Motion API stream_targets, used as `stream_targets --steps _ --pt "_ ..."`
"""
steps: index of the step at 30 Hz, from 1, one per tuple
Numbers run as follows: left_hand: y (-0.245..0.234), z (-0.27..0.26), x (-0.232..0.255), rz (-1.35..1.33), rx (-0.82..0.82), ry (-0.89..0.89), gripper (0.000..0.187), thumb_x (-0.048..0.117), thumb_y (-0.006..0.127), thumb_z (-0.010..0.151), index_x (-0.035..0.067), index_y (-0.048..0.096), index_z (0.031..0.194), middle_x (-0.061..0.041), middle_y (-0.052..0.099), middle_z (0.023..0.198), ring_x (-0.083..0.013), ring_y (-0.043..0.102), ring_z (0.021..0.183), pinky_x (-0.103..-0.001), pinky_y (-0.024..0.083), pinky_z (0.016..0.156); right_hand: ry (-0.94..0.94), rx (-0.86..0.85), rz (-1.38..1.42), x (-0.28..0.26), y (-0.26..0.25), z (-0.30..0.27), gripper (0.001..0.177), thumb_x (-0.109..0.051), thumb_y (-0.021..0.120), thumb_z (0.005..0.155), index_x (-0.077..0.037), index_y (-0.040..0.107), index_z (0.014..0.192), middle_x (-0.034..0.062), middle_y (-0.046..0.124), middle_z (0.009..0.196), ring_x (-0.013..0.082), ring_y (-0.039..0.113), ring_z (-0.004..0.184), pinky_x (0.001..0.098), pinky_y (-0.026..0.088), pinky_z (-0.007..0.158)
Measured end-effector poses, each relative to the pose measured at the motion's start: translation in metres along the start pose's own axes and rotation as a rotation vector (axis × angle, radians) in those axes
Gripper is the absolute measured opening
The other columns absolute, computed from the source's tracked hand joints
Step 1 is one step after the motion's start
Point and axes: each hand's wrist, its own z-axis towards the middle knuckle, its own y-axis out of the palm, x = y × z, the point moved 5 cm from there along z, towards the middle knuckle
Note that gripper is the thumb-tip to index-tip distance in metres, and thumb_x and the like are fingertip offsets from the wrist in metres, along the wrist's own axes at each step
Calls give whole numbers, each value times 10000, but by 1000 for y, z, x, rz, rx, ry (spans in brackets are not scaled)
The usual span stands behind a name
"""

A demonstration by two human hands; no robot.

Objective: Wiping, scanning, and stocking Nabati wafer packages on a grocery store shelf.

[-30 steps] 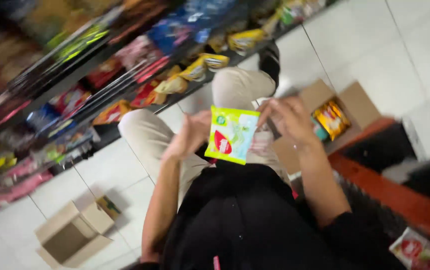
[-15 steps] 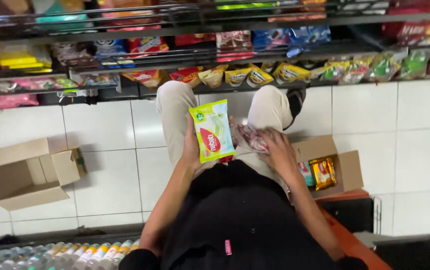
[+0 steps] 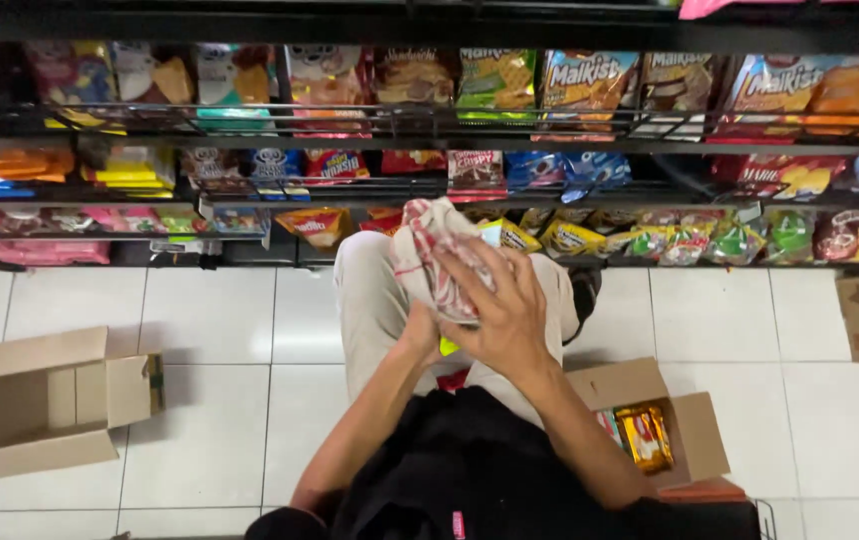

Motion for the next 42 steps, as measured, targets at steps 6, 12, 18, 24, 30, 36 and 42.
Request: stream_targets --steps 6,12,18,24,30,36,42 --pt "33 -21 39 -159 60 15 645 527 263 1091 78 436 1520 -97 646 1334 -213 676 1136 -372 567 989 -100 75 0 40 7 -4 445 -158 907 730 -95 764 1147 59 702 1228 285 636 1106 393 542 921" --pt "9 -2 10 -2 58 -36 826 704 298 1202 -38 560 1453 -154 602 1064 -230 630 904 -385 544 788 -50 105 21 27 8 -6 427 -117 893 710 -58 767 1114 73 710 1208 304 642 1096 402 545 928" --pt "44 -16 43 -60 72 -56 761 663 278 1057 42 518 1425 -133 675 1207 -226 679 1058 -396 559 940 7 89 56 48 8 -6 492 -109 892 679 -50 767 1151 83 706 1218 309 632 1100 395 536 944" --pt "15 -1 17 243 64 132 713 585 403 1055 67 427 1545 -69 558 1488 -149 561 1358 -351 453 1153 -61 96 123 32 9 -9 488 -109 902 660 -59 754 1122 84 696 1223 307 614 1123 425 512 973" --pt "52 -20 50 -60 48 -85 782 658 287 1035 32 459 1471 -135 655 1267 -237 674 1098 -409 547 965 45 74 27 54 1 -8 499 -105 909 693 -56 752 1165 82 692 1251 312 604 1128 415 516 963" --pt "21 -1 17 54 132 -107 782 646 344 1050 12 496 1482 -114 665 1336 -209 674 1170 -377 551 1011 -9 53 136 34 -4 -5 552 -102 912 671 -51 734 1191 94 669 1258 322 599 1120 418 512 956" --pt "57 -14 52 -32 40 -90 773 659 283 1011 66 460 1475 -122 635 1320 -227 657 1143 -414 541 986 64 26 29 57 -5 -8 534 -76 902 707 -57 740 1216 95 677 1277 318 606 1146 409 516 981"
